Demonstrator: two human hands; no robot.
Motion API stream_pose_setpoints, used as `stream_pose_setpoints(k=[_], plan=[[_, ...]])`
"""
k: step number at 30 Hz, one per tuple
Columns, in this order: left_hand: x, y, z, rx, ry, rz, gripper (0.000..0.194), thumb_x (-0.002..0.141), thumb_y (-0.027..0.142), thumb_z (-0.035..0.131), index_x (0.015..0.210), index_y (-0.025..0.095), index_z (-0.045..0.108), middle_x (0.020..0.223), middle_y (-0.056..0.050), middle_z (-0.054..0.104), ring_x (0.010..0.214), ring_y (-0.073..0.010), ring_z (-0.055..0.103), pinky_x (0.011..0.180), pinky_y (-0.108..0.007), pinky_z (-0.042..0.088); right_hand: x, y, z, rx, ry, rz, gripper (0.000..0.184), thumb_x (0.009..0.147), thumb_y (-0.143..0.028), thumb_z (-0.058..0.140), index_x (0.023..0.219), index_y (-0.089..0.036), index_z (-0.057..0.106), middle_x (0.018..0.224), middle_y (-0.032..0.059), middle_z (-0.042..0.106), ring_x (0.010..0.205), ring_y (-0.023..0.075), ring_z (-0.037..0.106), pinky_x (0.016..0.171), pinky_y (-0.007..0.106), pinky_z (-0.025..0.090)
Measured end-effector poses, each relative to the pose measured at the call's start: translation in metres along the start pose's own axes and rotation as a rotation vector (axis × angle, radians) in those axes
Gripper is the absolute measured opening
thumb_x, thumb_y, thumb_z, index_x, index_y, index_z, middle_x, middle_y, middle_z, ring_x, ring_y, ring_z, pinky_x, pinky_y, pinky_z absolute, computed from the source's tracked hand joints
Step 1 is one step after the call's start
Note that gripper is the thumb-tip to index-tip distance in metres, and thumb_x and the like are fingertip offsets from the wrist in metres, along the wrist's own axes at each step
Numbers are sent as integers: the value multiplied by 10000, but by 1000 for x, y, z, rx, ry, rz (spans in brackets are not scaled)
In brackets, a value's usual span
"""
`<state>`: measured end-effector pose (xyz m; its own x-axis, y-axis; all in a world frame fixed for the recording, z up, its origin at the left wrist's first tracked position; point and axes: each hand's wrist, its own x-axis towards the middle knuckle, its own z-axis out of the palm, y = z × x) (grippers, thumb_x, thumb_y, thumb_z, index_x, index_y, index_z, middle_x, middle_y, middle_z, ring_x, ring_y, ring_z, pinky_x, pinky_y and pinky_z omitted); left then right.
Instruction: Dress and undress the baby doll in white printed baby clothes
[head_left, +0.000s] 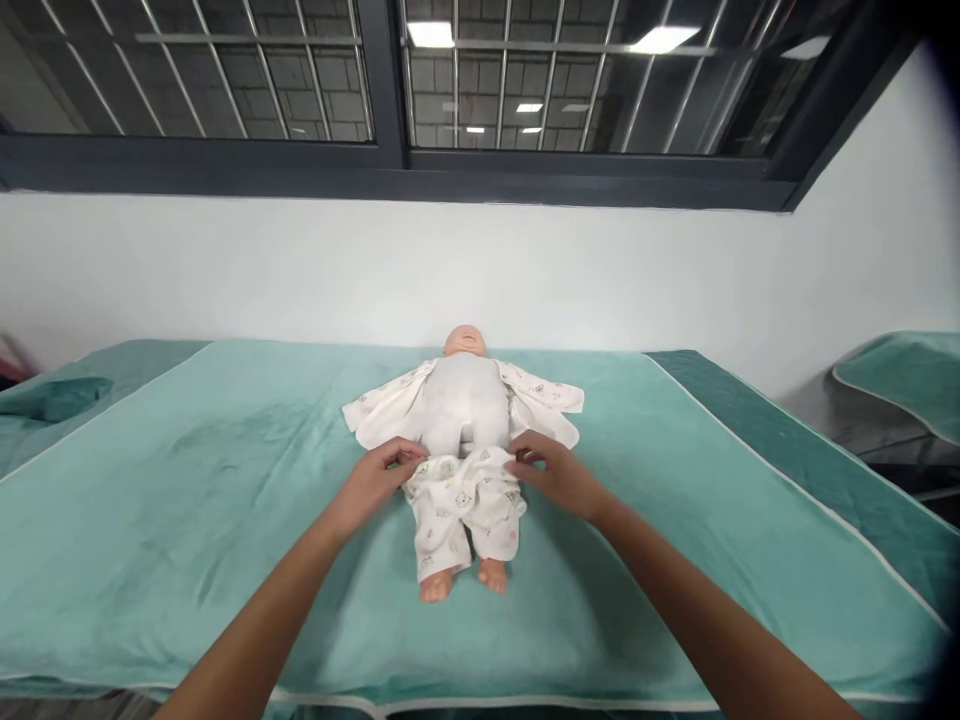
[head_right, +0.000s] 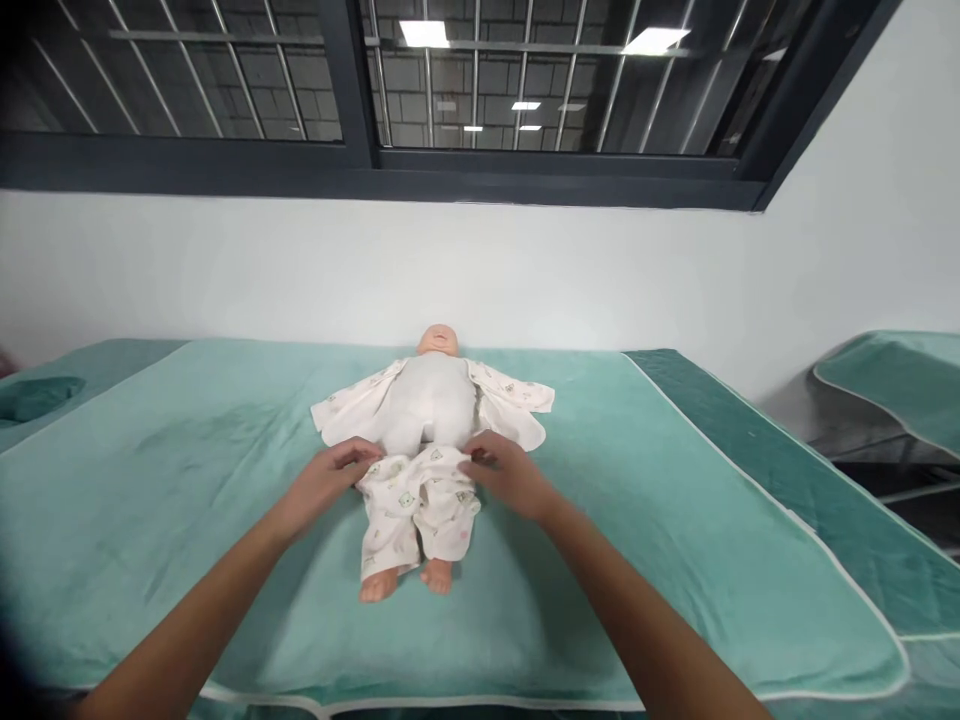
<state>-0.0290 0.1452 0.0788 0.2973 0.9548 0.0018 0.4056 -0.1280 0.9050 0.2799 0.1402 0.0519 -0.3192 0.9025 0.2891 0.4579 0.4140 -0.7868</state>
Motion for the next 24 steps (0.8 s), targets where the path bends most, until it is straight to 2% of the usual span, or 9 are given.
stream_pose_setpoints(k=[3,5,7,11,13,15,18,21,24], plan=[[-11,8,-6,110,-130,67,252,828,413,618,1009,242,655,1031,-25,604,898,-175,557,794,-289,453,5,-16,12,-47,-57,-170,167,855,-385,644,870,-228,587,960,40,581,892,188,546,803,324,427],[-15,11,-9,168,-179,107,274,810,385,648,1052,258,633,1103,-26,573,921,-170,546,821,-291,456,5,-20,12,-66,-51,-216,200,836,-394,678,842,-224,573,980,47,582,940,204,532,838,338,412],[-14,13,-7,205,-167,157,283,830,379,628,1090,267,614,1129,-29,559,966,-176,540,855,-295,452,7,-23,8,-28,-100,-182,232,856,-425,648,804,-217,560,922,35,590,890,194,530,798,323,415],[-2,22,0,266,-154,241,262,939,382,443,1065,253,633,1088,-38,579,1012,-188,541,887,-308,436,20,-36,6,-13,-164,11,337,942,-448,478,735,-201,577,747,3,564,689,148,490,622,278,371],[4,28,3,367,-202,287,216,912,357,478,964,237,651,1014,-38,588,977,-200,535,844,-307,435,29,-46,8,-51,-207,54,278,892,-453,557,779,-211,639,779,2,601,701,148,505,618,273,365],[8,35,4,452,-245,324,117,842,316,562,890,233,629,963,-34,593,961,-215,523,800,-300,426,38,-57,12,-63,-313,69,225,810,-458,657,842,-237,682,814,-5,629,711,151,519,611,267,364],[13,42,7,447,-165,303,51,818,273,546,849,232,550,886,-15,594,860,-205,529,720,-291,403,50,-70,17,-77,-405,45,227,746,-447,704,750,-228,645,697,-31,557,639,133,458,558,256,315],[22,43,11,434,27,268,48,857,275,477,849,230,491,806,5,566,747,-185,514,665,-292,369,59,-76,18,15,-333,39,300,772,-455,653,656,-204,538,628,-45,427,603,113,369,535,247,268],[33,36,14,460,179,277,90,896,292,439,945,227,478,817,4,555,736,-183,516,665,-300,363,64,-71,8,189,-280,129,357,823,-536,567,712,-199,530,639,-40,390,587,107,328,521,244,247]])
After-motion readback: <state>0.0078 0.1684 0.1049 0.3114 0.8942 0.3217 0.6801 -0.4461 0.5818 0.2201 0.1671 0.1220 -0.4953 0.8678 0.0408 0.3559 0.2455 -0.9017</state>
